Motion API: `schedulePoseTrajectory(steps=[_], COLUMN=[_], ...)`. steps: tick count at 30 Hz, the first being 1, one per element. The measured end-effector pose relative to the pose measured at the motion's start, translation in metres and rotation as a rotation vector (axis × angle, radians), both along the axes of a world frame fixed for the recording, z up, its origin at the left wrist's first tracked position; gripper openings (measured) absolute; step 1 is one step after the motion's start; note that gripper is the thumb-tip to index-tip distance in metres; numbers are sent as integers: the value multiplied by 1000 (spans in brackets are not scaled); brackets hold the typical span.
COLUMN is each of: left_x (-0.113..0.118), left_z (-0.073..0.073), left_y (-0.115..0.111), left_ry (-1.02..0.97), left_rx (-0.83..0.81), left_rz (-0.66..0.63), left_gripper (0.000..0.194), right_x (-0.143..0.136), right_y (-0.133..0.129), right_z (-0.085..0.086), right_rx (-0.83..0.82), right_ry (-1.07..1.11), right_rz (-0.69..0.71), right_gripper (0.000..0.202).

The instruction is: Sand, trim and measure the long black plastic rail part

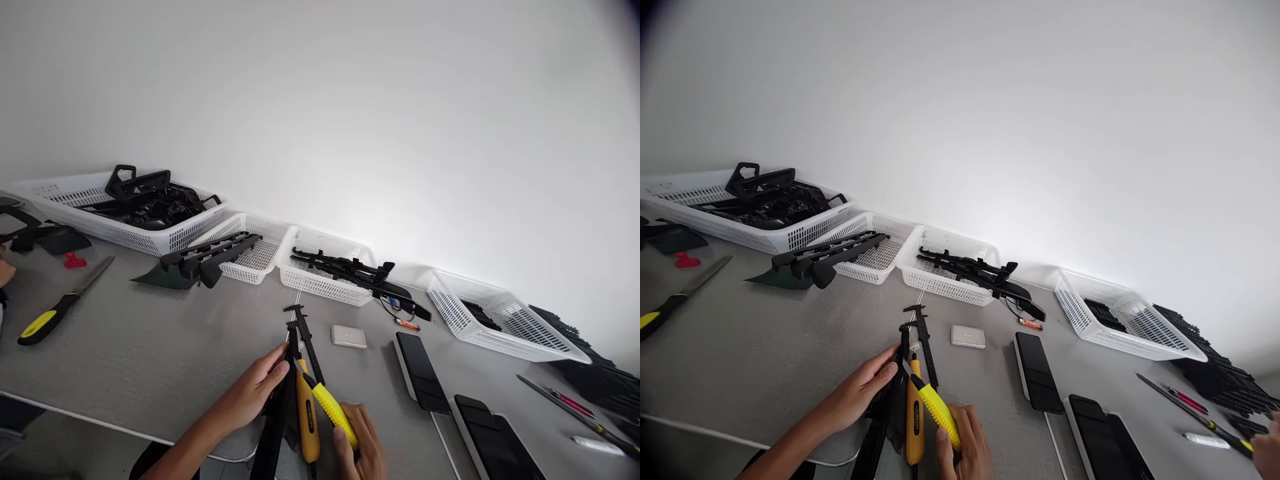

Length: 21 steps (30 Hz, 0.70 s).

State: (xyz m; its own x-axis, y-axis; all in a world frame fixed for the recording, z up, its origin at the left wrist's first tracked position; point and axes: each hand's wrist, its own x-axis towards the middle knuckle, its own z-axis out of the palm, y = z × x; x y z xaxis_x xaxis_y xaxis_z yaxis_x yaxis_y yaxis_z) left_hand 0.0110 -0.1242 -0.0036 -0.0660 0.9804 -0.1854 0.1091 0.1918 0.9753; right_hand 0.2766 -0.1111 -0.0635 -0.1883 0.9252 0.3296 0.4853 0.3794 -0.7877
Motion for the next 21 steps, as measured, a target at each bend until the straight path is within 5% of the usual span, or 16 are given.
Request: schedulePoseTrajectory(steps=[7, 21], left_x=[-1, -2], left_z=[-11, -5], left_y=[8, 19], left_ry=[-14, -80], left_rx=[49, 52], left_rz=[62, 54], left_gripper=[76, 85], right_x=[-1, 6], right_y=[-4, -11], right_z=[16, 46], right_rx=[-16, -59], right_ry=[73, -35], right_rz=[65, 187], right_gripper=[45, 44])
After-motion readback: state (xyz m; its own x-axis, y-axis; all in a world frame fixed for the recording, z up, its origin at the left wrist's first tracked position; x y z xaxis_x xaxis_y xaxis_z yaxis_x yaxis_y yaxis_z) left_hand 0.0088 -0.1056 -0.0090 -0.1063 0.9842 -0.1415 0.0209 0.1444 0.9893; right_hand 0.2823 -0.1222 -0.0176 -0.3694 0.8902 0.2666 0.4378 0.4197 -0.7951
